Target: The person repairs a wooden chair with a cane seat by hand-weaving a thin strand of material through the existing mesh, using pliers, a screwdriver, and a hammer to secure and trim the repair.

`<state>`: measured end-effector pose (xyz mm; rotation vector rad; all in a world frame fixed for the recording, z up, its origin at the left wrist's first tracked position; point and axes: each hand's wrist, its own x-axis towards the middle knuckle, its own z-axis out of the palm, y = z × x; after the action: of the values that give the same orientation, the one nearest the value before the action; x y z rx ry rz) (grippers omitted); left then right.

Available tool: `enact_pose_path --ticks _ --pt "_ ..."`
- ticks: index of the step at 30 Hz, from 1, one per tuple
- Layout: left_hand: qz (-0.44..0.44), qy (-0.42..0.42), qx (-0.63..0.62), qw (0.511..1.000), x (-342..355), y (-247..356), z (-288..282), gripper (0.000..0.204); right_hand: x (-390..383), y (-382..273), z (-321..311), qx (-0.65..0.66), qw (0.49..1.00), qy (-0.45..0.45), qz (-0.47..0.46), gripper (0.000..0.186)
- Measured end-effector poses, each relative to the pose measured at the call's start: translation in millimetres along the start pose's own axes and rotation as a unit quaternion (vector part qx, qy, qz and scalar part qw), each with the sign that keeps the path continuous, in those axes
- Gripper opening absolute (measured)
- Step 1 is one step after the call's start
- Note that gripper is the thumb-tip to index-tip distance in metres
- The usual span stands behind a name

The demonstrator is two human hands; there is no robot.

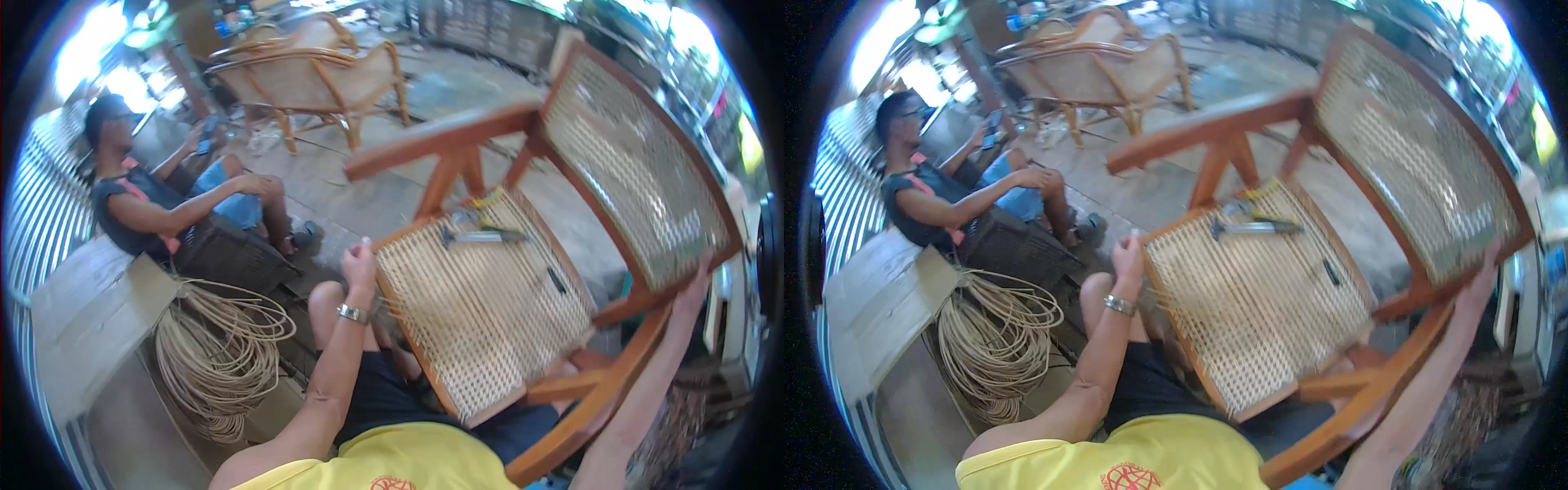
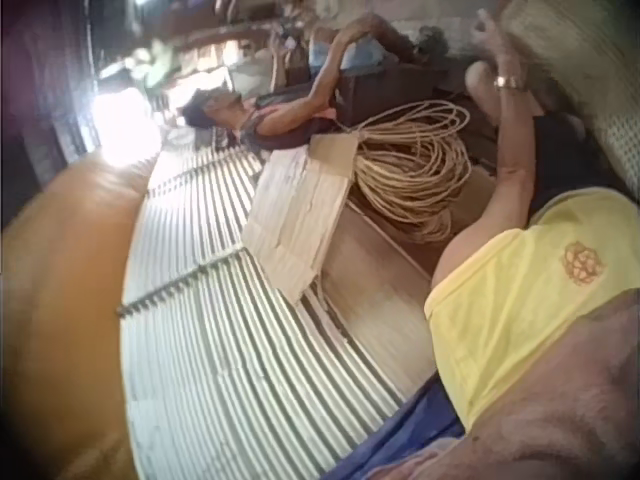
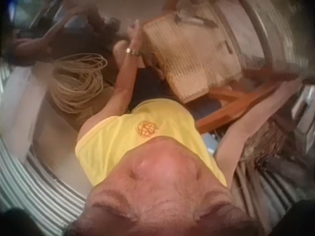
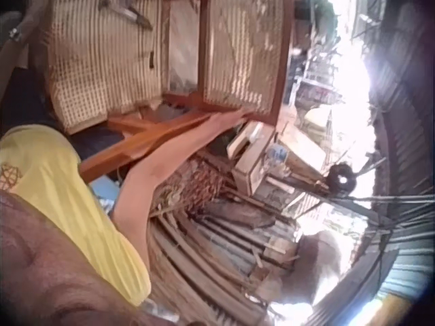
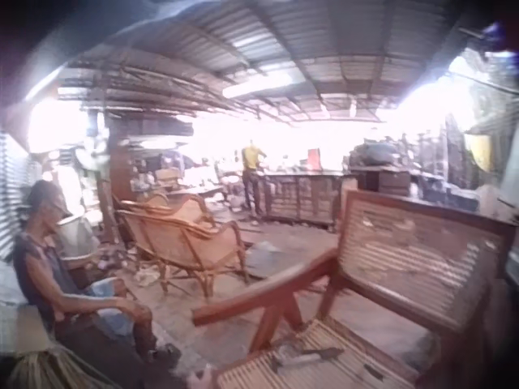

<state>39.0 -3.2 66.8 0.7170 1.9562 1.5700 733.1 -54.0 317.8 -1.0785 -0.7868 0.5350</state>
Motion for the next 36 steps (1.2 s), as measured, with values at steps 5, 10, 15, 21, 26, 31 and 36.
enact_pose_path --ticks 5,10,15,21,26,31,36 --pt "0.002 -0.082 -0.074 0.994 -19.9 14.6 -25.9 0.028 -21.1 1.2 29.5 -0.015 0.999 0.032 -0.006 0.093" --pt "0.179 -0.106 0.182 0.961 -78.3 28.1 -46.0 0.032 -72.2 4.9 -60.3 -0.132 0.986 0.082 -0.058 0.068" --pt "0.208 -0.236 0.182 0.932 -122.6 22.1 -68.8 0.031 -253.8 19.6 -141.8 -0.331 0.923 0.060 0.188 0.045" --pt "0.367 -0.376 0.219 0.822 -179.4 28.3 -37.2 0.031 -482.5 68.4 -127.6 -0.343 0.830 -0.303 0.319 0.022" --pt "0.355 -0.413 0.244 0.803 -185.3 32.3 -32.4 0.037 -458.8 43.3 18.1 -0.493 0.765 -0.338 0.237 0.019" --pt "0.344 -0.294 0.280 0.847 -162.0 23.8 -61.2 0.031 -413.1 70.7 118.9 -0.318 0.860 -0.390 0.082 0.015" --pt "0.468 -0.212 0.327 0.793 -151.9 33.6 -69.0 0.019 -391.0 133.6 188.7 -0.276 0.872 -0.390 -0.106 0.032"
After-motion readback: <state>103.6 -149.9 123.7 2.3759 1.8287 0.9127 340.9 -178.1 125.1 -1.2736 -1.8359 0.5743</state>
